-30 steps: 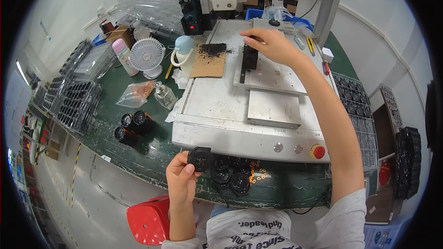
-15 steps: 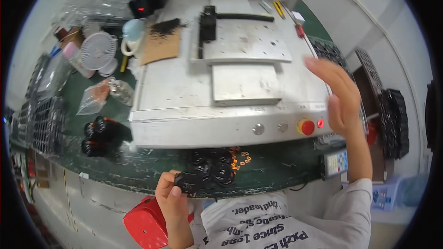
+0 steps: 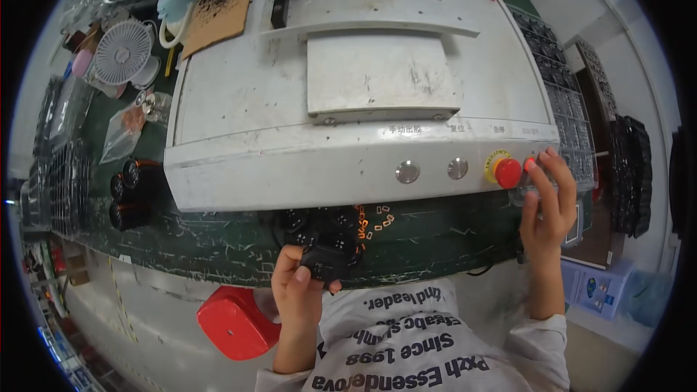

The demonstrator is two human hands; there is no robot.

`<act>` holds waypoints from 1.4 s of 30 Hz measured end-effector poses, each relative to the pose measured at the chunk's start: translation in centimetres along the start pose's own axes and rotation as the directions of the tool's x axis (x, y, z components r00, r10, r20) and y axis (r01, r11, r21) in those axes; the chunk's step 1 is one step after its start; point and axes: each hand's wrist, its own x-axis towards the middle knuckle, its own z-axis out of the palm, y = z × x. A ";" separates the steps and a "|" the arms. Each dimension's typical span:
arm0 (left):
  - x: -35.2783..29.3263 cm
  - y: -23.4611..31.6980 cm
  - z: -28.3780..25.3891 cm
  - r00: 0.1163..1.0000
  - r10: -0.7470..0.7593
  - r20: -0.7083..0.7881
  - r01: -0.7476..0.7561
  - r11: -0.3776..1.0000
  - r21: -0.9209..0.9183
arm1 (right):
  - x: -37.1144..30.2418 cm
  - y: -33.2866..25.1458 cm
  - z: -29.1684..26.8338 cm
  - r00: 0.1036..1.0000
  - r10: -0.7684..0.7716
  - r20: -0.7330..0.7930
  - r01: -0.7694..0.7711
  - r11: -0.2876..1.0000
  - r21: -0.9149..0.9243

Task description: The recorder is assembling small electronic components, specifically placing copper-coiled parts into a machine for processing and then removing them, eventually recording progress on a tally counter.

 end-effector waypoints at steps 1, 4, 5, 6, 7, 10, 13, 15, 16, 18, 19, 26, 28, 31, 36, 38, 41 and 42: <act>-0.3 -0.1 -0.3 1.000 -0.007 -0.011 0.007 1.000 0.016 | 0.0 -0.4 -0.3 0.999 0.041 0.014 -0.042 0.998 0.053; -0.8 -0.3 -0.2 1.000 0.006 -0.007 -0.005 0.997 0.071 | -2.3 -2.4 0.9 0.996 0.048 -0.079 -0.031 0.979 0.199; -1.2 -0.5 -0.1 1.000 0.028 0.001 -0.028 0.992 0.120 | -3.4 -3.6 1.8 0.993 0.031 -0.111 0.002 0.960 0.281; -1.5 -0.6 -0.1 1.000 0.026 -0.012 -0.024 0.992 0.125 | -3.1 -5.4 2.5 1.000 -0.027 0.007 0.023 0.931 0.363; -1.7 -0.7 0.0 0.999 0.039 0.007 -0.040 0.989 0.143 | -2.2 -7.6 3.7 0.996 -0.075 0.046 0.049 0.904 0.424; -2.1 -0.7 -0.4 0.996 0.044 0.075 -0.057 0.983 0.173 | -2.1 -12.0 7.3 0.982 0.037 0.183 -0.131 0.836 0.533; -2.6 -0.7 -0.1 0.991 0.038 0.126 -0.060 0.982 0.179 | -1.8 -13.6 8.5 0.975 0.060 0.215 -0.172 0.817 0.550; -3.0 -0.7 -0.1 0.984 0.049 0.173 -0.086 0.973 0.214 | -1.3 -14.1 8.6 0.965 0.072 0.252 -0.193 0.844 0.500; -3.1 -0.7 -0.2 0.985 0.048 0.165 -0.083 0.974 0.212 | -1.2 -14.2 8.6 0.964 0.067 0.258 -0.192 0.843 0.502; -3.2 -0.8 -0.4 0.984 0.044 0.174 -0.082 0.973 0.215 | -1.2 -14.3 8.6 0.960 0.066 0.273 -0.190 0.868 0.459; -3.2 -0.8 -0.3 0.984 0.043 0.171 -0.079 0.974 0.212 | -1.2 -14.4 8.5 0.959 0.064 0.278 -0.190 0.869 0.457; -2.5 -1.1 0.1 0.976 0.146 0.164 -0.207 0.860 0.467 | -1.0 -14.2 6.8 0.918 0.141 0.370 -0.369 0.649 0.666; -2.0 -1.2 0.5 0.960 0.206 0.190 -0.280 0.747 0.604 | -0.9 -14.3 5.2 0.842 0.220 0.493 -0.536 0.441 0.719; -1.4 -0.6 2.0 0.855 0.429 0.290 -0.478 0.436 0.762 | -0.7 -14.4 3.3 0.792 0.294 0.536 -0.566 0.021 0.824; -0.8 -1.1 2.4 0.756 0.494 0.429 -0.600 0.261 0.756 | -0.6 -14.9 2.4 0.778 0.265 0.569 -0.588 -0.010 0.809; -0.9 -1.2 2.5 0.729 0.522 0.443 -0.626 0.246 0.740 | -0.6 -15.0 2.3 0.775 0.249 0.581 -0.596 -0.020 0.803; -1.1 -1.3 2.6 0.722 0.535 0.439 -0.627 0.238 0.742 | -0.8 -15.3 2.3 0.735 0.285 0.615 -0.608 -0.125 0.784; -1.2 -1.2 2.5 0.718 0.534 0.447 -0.629 0.221 0.746 | -0.9 -15.4 2.3 0.705 0.290 0.647 -0.621 -0.188 0.761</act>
